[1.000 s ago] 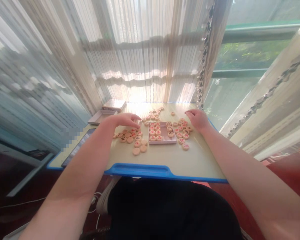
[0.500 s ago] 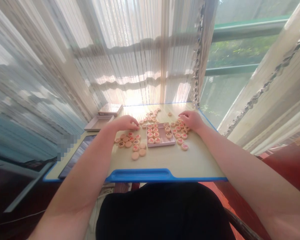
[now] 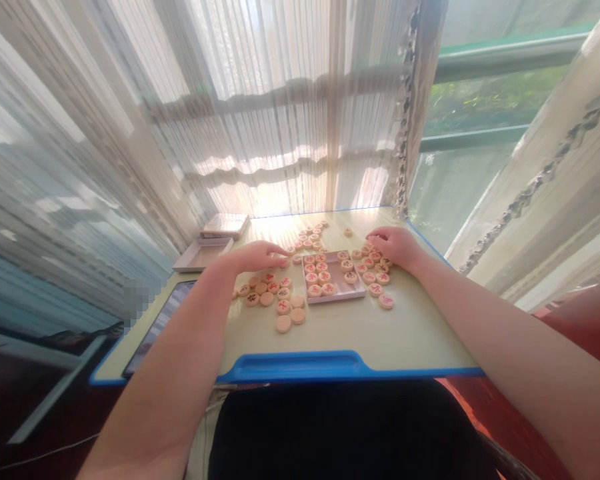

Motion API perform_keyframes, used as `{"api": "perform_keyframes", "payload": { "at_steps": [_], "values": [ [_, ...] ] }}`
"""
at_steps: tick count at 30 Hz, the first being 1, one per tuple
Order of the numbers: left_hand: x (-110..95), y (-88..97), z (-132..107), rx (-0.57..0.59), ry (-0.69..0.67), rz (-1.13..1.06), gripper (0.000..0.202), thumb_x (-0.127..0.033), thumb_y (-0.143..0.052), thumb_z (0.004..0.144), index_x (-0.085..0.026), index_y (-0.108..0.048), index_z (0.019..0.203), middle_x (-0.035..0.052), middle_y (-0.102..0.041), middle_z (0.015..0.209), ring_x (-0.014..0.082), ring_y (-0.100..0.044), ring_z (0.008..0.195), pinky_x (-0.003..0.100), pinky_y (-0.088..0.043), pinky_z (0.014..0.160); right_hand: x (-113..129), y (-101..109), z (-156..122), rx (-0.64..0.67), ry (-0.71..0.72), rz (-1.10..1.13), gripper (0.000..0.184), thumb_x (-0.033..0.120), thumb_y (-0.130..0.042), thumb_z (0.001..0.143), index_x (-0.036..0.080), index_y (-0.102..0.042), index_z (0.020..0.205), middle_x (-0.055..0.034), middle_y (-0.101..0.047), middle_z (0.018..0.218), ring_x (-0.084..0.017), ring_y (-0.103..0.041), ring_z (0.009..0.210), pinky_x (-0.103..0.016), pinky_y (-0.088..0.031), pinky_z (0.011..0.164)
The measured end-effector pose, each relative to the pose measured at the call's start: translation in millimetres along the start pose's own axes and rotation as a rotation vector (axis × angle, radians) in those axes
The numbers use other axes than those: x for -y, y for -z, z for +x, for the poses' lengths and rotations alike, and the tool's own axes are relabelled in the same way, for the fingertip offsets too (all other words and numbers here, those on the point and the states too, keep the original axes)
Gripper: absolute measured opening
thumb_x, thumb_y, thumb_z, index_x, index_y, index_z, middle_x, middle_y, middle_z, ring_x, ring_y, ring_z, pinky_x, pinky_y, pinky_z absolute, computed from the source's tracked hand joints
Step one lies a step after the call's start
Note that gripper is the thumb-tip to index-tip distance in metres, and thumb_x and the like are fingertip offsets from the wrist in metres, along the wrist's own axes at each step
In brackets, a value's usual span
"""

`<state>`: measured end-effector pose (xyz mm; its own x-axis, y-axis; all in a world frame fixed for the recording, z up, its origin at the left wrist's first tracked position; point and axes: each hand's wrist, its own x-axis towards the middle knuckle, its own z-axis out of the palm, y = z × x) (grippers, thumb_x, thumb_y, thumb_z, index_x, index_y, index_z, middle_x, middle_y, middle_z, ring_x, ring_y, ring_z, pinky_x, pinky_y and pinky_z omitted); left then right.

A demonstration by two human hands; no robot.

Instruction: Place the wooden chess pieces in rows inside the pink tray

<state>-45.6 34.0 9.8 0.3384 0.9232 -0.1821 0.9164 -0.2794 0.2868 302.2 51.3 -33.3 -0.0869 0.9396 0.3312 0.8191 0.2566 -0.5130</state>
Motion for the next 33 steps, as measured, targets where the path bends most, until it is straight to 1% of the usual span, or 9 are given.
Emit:
{"api": "perform_keyframes", "payload": {
  "at_steps": [3,5,8,12,15,18,20,27,33],
  "values": [
    [-1,2.3,-3,-0.1,0.056,0.054,0.048,-0.045,-0.04,0.088,-0.025,-0.055,0.129,0.0051,-0.059,0.131,0.0205,-0.058,0.111,0.027,-0.044,0.091,-2,0,1,0.002,0.003,-0.008,0.029,0.033,-0.052,0.077,0.018,-0.075,0.086,-0.0027,-0.072,0.073,-0.018,-0.061,0.069,-0.027,-0.042,0.063],
    [-2,6.7,-7,-0.13,0.127,0.157,0.042,-0.04,-0.041,0.088,-0.02,-0.062,0.118,0.0087,-0.064,0.123,0.0229,-0.061,0.105,0.03,-0.046,0.088,0,0,1,0.004,-0.005,-0.019,0.028,0.033,-0.052,0.076,0.019,-0.075,0.085,-0.0021,-0.072,0.071,-0.018,-0.061,0.068,-0.027,-0.042,0.063],
    [-5,17.3,-18,-0.108,0.23,0.231,0.039,-0.044,-0.049,0.082,-0.02,-0.064,0.109,0.0096,-0.068,0.112,0.024,-0.064,0.094,0.03,-0.048,0.077,2,0,0,0.012,-0.002,-0.046,0.028,0.034,-0.053,0.076,0.019,-0.075,0.085,-0.0017,-0.07,0.068,-0.018,-0.06,0.066,-0.028,-0.042,0.062],
    [-13,30.2,-37,0.086,0.287,0.266,0.043,-0.048,-0.066,0.068,-0.024,-0.067,0.104,0.0071,-0.071,0.102,0.0243,-0.064,0.087,0.03,-0.048,0.074,5,1,-1,0.027,0.015,-0.095,0.028,0.034,-0.054,0.077,0.019,-0.075,0.086,-0.0022,-0.069,0.066,-0.017,-0.059,0.064,-0.028,-0.041,0.062],
    [-15,32.8,-41,0.192,0.344,0.279,0.048,-0.047,-0.073,0.06,-0.024,-0.068,0.102,0.0065,-0.072,0.092,0.0255,-0.065,0.082,0.032,-0.048,0.072,6,1,-1,0.03,0.021,-0.104,0.029,0.034,-0.053,0.077,0.019,-0.075,0.086,-0.0022,-0.068,0.064,-0.017,-0.058,0.063,-0.028,-0.041,0.06],
    [-8,30.5,-35,0.276,0.361,0.253,0.044,-0.048,-0.072,0.062,-0.023,-0.069,0.098,0.006,-0.072,0.087,0.0243,-0.065,0.079,0.031,-0.048,0.07,4,1,-1,0.031,0.032,-0.109,0.028,0.034,-0.053,0.077,0.019,-0.075,0.086,-0.0022,-0.068,0.064,-0.018,-0.059,0.064,-0.027,-0.041,0.06],
    [-2,28.4,-29,0.304,0.315,0.187,0.043,-0.05,-0.069,0.064,-0.025,-0.068,0.098,0.0044,-0.073,0.09,0.0221,-0.065,0.079,0.029,-0.047,0.069,2,0,0,0.03,0.048,-0.108,0.028,0.034,-0.053,0.076,0.019,-0.075,0.086,-0.0023,-0.069,0.066,-0.018,-0.06,0.065,-0.027,-0.042,0.06],
    [-2,22.1,-21,0.169,0.284,0.147,0.04,-0.047,-0.06,0.071,-0.021,-0.067,0.102,0.0048,-0.072,0.09,0.0189,-0.064,0.075,0.026,-0.046,0.063,1,-1,-1,0.023,0.085,-0.094,0.028,0.035,-0.053,0.076,0.019,-0.075,0.084,-0.0028,-0.07,0.066,-0.018,-0.061,0.064,-0.027,-0.043,0.059],
    [-9,19.4,-20,0.115,0.233,0.335,0.026,-0.033,-0.066,0.066,-0.019,-0.07,0.087,0.0054,-0.071,0.086,0.0202,-0.063,0.074,0.027,-0.043,0.064,5,0,-2,0.077,0.073,-0.062,0.028,0.034,-0.052,0.077,0.019,-0.075,0.086,-0.0015,-0.069,0.061,-0.018,-0.061,0.061,-0.028,-0.043,0.058]
  ]
}}
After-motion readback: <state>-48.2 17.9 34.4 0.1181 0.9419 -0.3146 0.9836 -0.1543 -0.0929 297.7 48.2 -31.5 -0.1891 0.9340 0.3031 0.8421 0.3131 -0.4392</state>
